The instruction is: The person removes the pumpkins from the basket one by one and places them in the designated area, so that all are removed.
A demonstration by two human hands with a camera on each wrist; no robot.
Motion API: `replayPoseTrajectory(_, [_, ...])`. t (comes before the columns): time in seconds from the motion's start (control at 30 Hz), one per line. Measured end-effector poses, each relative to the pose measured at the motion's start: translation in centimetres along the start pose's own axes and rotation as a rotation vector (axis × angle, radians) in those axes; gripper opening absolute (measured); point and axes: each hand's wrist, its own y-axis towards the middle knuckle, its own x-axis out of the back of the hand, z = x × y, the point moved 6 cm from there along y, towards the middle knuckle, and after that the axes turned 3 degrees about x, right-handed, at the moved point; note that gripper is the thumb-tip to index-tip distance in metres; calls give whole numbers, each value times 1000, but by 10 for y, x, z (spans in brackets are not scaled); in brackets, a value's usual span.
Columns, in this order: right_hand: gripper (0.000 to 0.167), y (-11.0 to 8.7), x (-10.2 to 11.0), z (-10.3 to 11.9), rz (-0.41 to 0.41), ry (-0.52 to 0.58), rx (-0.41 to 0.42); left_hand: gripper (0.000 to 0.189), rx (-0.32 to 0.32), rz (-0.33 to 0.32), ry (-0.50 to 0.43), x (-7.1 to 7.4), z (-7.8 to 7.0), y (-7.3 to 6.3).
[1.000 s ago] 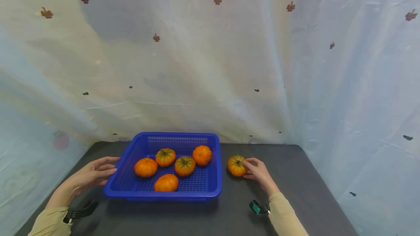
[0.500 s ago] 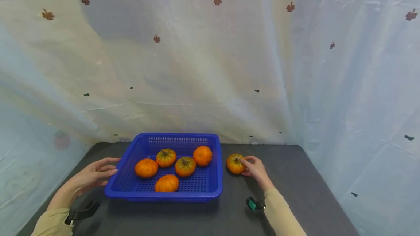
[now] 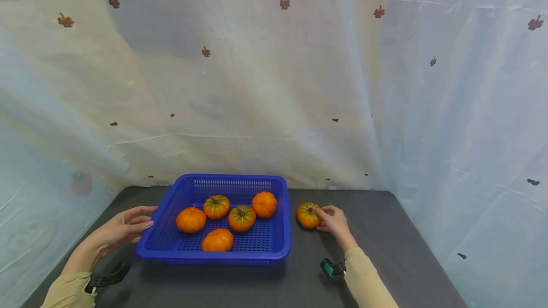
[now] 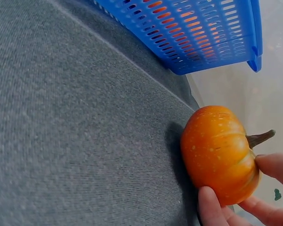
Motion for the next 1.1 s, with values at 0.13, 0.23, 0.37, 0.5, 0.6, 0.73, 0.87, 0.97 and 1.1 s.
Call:
replayPoseTrajectory(0.13, [43,0,2,-1,1,-11,-14,62,1,0,-2,0,0,0])
replayPoseTrajectory(0.23, [43,0,3,-1,3,-20,-20,62,4,-5,-3,0,-1,0])
replayPoseTrajectory(0.37, [43,1,5,-2,9,-20,-30,62,7,-7,-5,-1,-1,0])
replayPoseTrajectory(0.5, [42,0,7,-1,21,-15,-35,62,5,-8,-4,-1,-1,-1])
replayPoseTrajectory(0.6, [40,-1,10,2,23,-26,-31,63,8,-11,-2,-1,-1,-1])
replayPoseTrajectory(0.73, [41,0,16,7,22,-29,-34,64,11,-13,5,-1,-1,-1])
replayPoseTrajectory(0.87, [44,2,21,14,35,-30,-38,65,13,-13,12,-2,-2,-2])
replayPoseTrajectory(0.97, [45,3,25,22,37,-43,-26,65,13,-16,14,-2,-3,-2])
replayPoseTrajectory(1.1, [47,0,27,35,55,-60,-1,66,15,-19,20,-3,-3,-1])
